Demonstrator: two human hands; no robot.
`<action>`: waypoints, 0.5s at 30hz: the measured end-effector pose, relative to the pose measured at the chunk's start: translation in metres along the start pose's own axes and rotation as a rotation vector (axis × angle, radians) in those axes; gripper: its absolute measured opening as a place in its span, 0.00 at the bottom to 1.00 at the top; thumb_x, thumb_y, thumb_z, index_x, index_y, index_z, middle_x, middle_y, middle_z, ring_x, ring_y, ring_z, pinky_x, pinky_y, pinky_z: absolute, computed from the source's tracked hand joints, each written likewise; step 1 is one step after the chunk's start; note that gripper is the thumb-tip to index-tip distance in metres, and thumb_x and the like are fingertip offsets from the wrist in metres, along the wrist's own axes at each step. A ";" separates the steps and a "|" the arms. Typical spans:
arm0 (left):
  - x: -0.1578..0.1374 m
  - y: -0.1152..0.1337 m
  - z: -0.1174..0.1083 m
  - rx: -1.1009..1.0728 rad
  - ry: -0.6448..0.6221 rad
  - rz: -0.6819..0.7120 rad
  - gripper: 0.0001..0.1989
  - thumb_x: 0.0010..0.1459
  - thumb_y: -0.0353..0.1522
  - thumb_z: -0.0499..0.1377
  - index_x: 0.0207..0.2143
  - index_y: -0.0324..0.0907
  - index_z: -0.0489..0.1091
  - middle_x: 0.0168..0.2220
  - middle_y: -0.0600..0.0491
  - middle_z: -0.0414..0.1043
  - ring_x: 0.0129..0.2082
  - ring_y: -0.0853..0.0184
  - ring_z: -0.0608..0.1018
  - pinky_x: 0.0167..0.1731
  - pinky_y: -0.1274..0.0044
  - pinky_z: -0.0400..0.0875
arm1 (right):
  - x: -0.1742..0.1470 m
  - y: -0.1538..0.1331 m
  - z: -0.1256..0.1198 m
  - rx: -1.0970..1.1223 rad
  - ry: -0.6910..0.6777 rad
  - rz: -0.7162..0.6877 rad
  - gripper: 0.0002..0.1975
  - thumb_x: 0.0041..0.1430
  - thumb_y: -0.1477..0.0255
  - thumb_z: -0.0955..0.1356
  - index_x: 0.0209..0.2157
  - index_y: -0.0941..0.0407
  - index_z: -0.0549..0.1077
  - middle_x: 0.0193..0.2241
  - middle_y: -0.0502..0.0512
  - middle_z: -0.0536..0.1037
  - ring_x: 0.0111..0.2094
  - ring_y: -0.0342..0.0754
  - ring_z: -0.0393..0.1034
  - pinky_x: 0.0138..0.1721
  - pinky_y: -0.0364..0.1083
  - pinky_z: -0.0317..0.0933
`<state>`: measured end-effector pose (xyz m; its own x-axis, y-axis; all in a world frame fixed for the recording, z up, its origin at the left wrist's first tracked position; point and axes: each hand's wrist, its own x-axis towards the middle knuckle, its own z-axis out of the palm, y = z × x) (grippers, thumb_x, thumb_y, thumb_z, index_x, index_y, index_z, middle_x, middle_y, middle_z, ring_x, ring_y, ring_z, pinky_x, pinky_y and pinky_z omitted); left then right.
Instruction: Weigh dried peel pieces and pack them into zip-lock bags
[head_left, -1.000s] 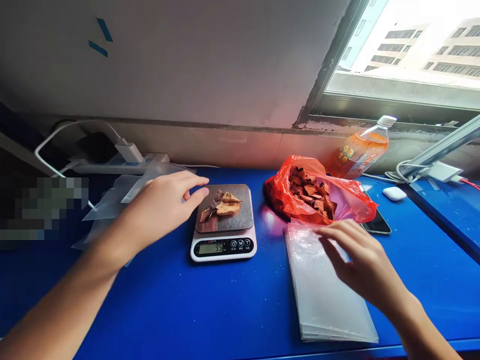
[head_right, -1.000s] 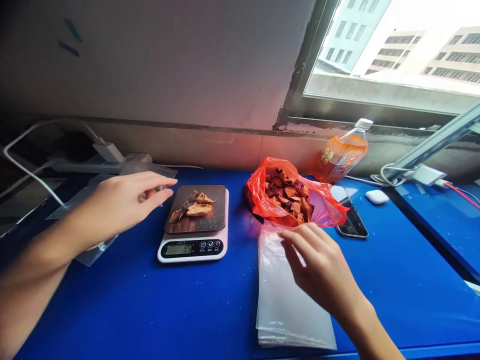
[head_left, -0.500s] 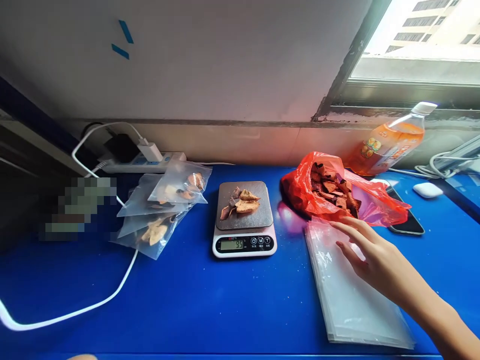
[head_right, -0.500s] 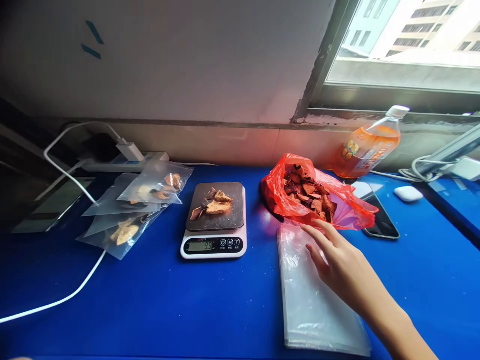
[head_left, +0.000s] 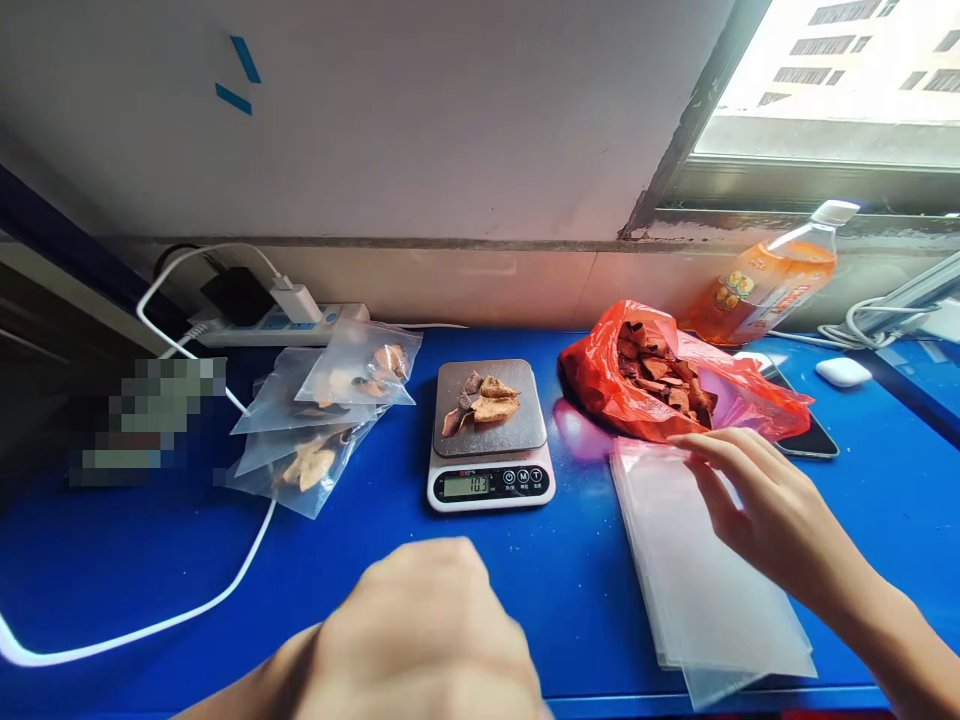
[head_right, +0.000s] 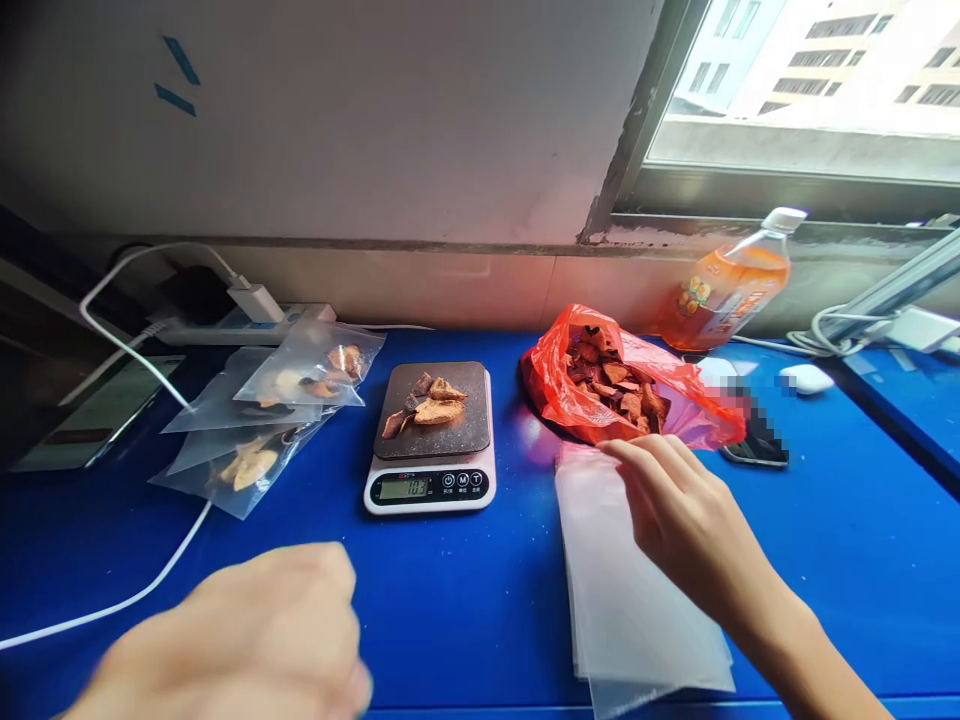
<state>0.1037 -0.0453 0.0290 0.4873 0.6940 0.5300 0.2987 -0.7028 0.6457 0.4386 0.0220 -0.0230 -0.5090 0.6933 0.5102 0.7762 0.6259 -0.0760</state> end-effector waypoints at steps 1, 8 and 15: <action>0.003 -0.002 0.002 -0.040 0.004 0.008 0.06 0.68 0.32 0.53 0.44 0.46 0.69 0.31 0.54 0.78 0.30 0.69 0.79 0.31 0.78 0.76 | 0.005 -0.012 -0.006 0.058 0.029 -0.024 0.14 0.63 0.80 0.64 0.49 0.55 0.67 0.38 0.58 0.76 0.38 0.51 0.72 0.38 0.49 0.67; 0.015 -0.032 0.028 0.006 0.021 0.177 0.15 0.65 0.26 0.55 0.54 0.37 0.65 0.35 0.48 0.78 0.29 0.67 0.78 0.30 0.77 0.74 | 0.044 -0.098 -0.021 0.494 -0.037 -0.264 0.17 0.61 0.85 0.61 0.48 0.55 0.65 0.34 0.56 0.76 0.32 0.47 0.67 0.34 0.46 0.65; 0.007 -0.037 0.023 0.070 0.090 0.240 0.05 0.68 0.27 0.53 0.43 0.39 0.67 0.31 0.51 0.80 0.25 0.70 0.78 0.26 0.76 0.68 | 0.065 -0.114 -0.021 0.618 -0.140 -0.360 0.09 0.65 0.83 0.59 0.42 0.58 0.66 0.31 0.54 0.74 0.29 0.44 0.61 0.34 0.44 0.62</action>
<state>0.1152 -0.0175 -0.0040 0.4772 0.5153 0.7119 0.2407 -0.8557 0.4580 0.3250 -0.0116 0.0363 -0.7680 0.4200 0.4835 0.2214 0.8825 -0.4149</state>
